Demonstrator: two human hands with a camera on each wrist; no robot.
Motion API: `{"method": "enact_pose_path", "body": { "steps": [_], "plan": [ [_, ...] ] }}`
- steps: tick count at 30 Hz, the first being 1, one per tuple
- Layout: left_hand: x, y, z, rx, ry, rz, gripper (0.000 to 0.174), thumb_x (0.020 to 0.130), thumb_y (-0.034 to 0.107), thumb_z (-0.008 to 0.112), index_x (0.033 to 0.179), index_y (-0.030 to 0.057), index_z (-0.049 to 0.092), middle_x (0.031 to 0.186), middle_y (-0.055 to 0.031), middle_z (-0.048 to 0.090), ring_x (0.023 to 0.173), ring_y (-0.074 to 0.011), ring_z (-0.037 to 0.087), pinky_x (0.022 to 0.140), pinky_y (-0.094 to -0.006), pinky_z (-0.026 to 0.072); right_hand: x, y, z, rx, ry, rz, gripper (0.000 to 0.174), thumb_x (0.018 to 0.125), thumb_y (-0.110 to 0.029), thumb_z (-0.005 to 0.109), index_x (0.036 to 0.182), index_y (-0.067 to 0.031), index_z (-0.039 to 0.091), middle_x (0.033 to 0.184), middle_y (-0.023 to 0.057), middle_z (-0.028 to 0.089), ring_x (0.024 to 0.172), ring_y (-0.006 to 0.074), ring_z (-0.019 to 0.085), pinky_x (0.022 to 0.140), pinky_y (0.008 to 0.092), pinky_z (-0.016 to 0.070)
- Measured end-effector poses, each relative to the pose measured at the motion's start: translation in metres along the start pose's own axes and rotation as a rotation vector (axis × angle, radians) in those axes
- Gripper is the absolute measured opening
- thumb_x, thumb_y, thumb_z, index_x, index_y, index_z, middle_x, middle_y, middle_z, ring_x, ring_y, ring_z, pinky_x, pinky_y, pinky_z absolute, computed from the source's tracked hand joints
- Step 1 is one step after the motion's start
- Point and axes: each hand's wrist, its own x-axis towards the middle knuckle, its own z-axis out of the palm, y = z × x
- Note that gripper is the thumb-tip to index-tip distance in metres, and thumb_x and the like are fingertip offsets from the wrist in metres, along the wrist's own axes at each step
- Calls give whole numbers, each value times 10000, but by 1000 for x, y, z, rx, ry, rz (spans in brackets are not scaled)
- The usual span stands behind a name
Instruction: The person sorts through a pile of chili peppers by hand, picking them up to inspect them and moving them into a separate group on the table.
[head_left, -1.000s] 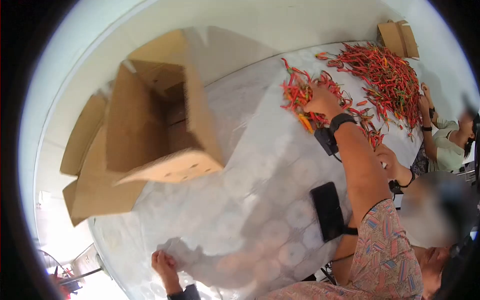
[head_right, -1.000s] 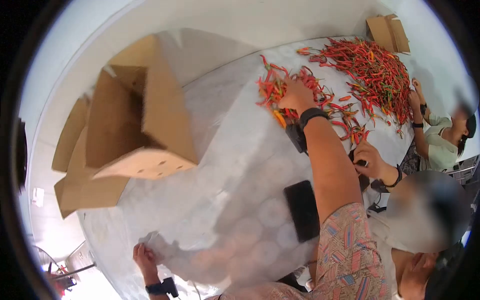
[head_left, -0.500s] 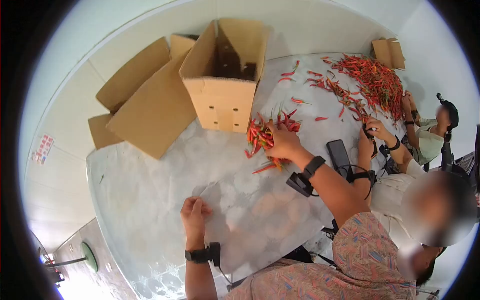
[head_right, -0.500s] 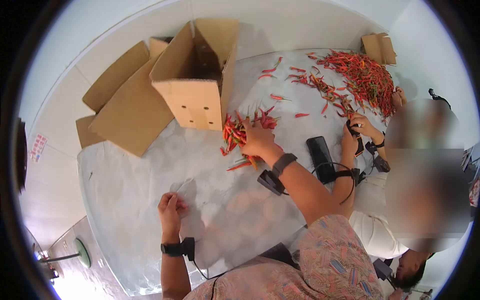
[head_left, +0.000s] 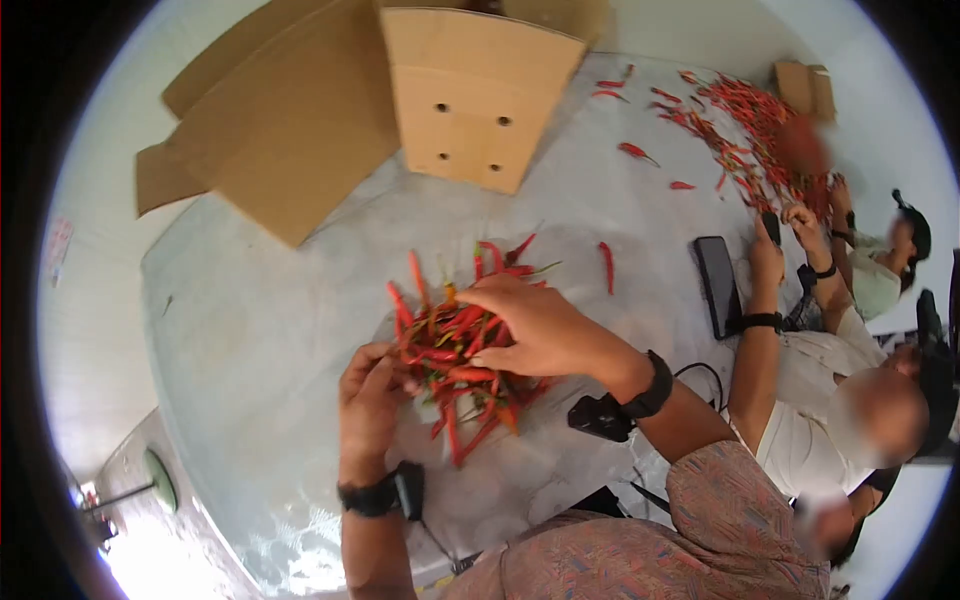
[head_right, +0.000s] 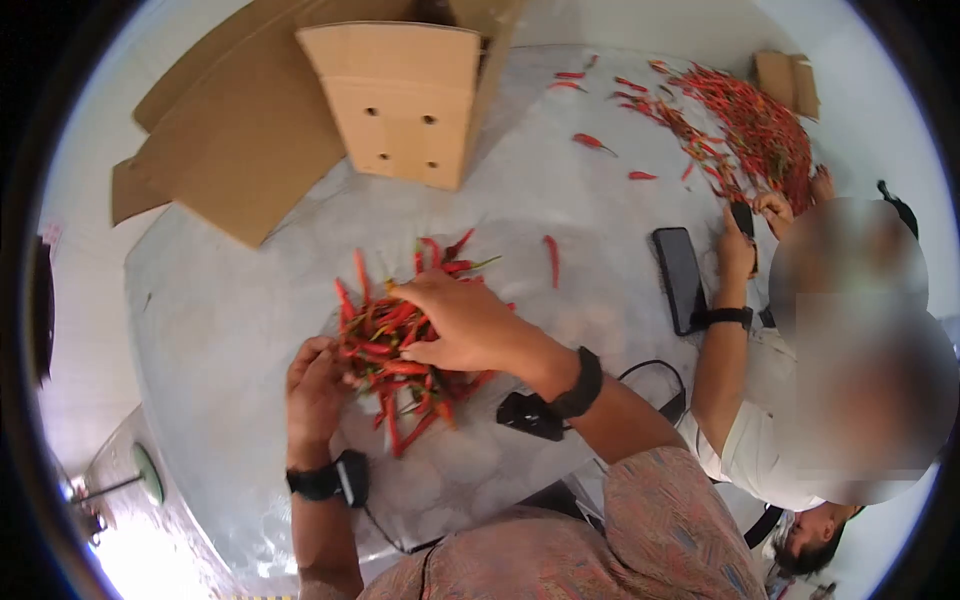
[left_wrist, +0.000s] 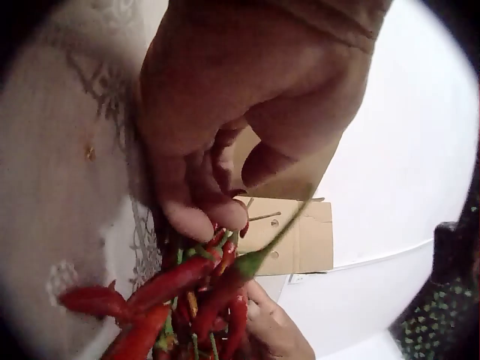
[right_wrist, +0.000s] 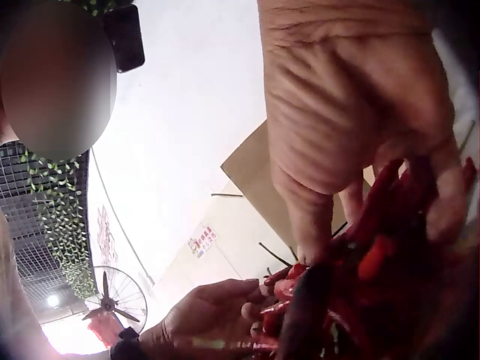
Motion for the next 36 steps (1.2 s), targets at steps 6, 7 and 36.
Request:
{"method": "enact_pose_path", "body": {
  "steps": [6,7,36],
  "plan": [
    [8,-16,-8,-49,-114,74,156,908,116,457,1021,19,501,864,-61,575,656,-131,543,612,-271,493,-4,29,12,70,126,-130,522,729,-240,689,1164,-19,501,1099,169,532,975,326,560,820,385,464],
    [8,-14,-6,-52,-120,66,151,907,121,464,1018,25,497,860,-58,576,652,-126,544,608,-267,495,-5,30,10,45,139,-125,522,729,-240,689,1164,-19,501,1099,169,532,975,326,560,820,385,464],
    [-19,-51,-7,126,-157,427,164,866,101,538,1013,30,551,948,-48,591,769,-138,570,707,-270,482,-210,-10,64,-28,165,-119,429,752,-290,663,1080,-31,568,942,166,618,855,325,593,759,421,459]
  ]
}}
